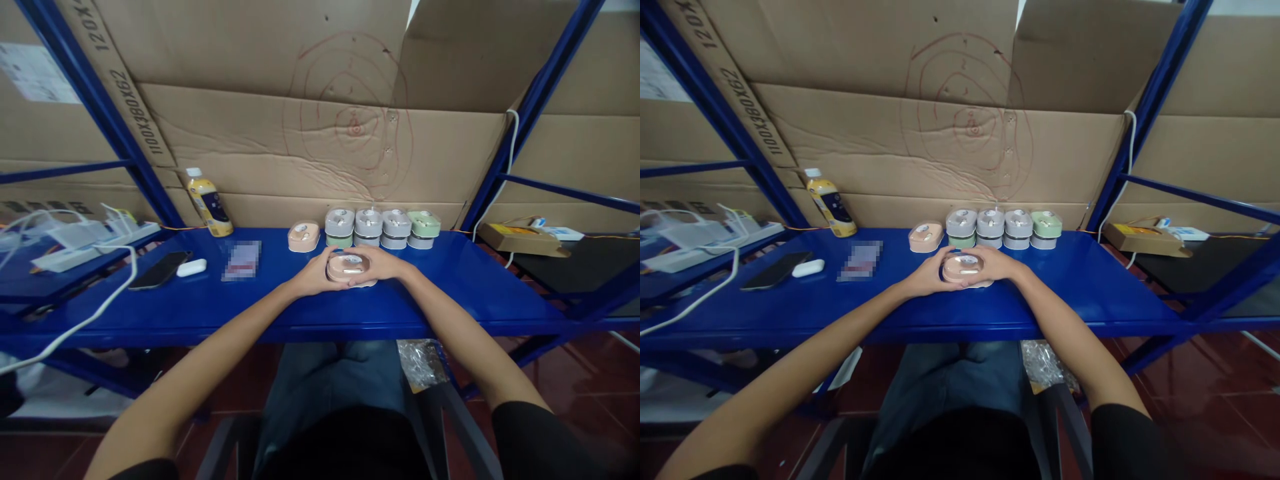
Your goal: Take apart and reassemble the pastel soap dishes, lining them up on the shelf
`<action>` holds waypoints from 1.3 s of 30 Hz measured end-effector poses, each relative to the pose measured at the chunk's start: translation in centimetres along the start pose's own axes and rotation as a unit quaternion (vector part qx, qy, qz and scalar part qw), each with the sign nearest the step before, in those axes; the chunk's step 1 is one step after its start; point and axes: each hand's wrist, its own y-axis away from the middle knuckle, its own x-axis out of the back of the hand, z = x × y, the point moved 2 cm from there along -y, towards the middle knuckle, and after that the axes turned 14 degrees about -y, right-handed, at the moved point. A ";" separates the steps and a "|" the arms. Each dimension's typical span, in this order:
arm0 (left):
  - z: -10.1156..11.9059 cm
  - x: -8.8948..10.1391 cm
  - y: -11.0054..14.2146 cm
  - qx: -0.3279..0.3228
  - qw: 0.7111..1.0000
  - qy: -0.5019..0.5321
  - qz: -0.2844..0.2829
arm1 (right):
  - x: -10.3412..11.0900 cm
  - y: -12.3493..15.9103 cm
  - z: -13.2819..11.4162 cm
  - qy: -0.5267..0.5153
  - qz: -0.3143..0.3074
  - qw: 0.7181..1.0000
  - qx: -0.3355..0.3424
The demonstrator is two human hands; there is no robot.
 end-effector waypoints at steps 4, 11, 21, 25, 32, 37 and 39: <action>0.0 0.0 0.0 -0.010 1.000 -0.003 0.002 | -0.2 0.1 -0.4 0.017 0.004 0.999 0.035; 0.3 0.3 -0.1 -0.039 0.999 0.012 0.010 | -0.2 -0.2 -1.3 0.033 -0.011 0.999 0.023; -0.2 2.2 0.6 -0.021 0.998 -0.021 0.046 | -0.5 0.0 -0.7 0.000 0.087 0.996 0.025; -2.6 5.1 0.7 0.059 0.984 0.026 0.167 | -0.8 0.1 -1.4 -0.023 0.232 0.972 0.023; -6.6 8.2 1.0 0.272 0.847 -0.046 0.455 | -6.3 -6.2 -4.2 0.142 0.110 0.982 0.067; -7.8 8.8 1.7 0.324 0.814 -0.106 0.470 | -9.2 -13.2 -4.0 0.203 0.061 0.977 -0.015; -8.3 9.0 1.5 0.333 0.812 -0.107 0.466 | -9.6 -13.5 -4.0 0.203 0.040 0.978 -0.040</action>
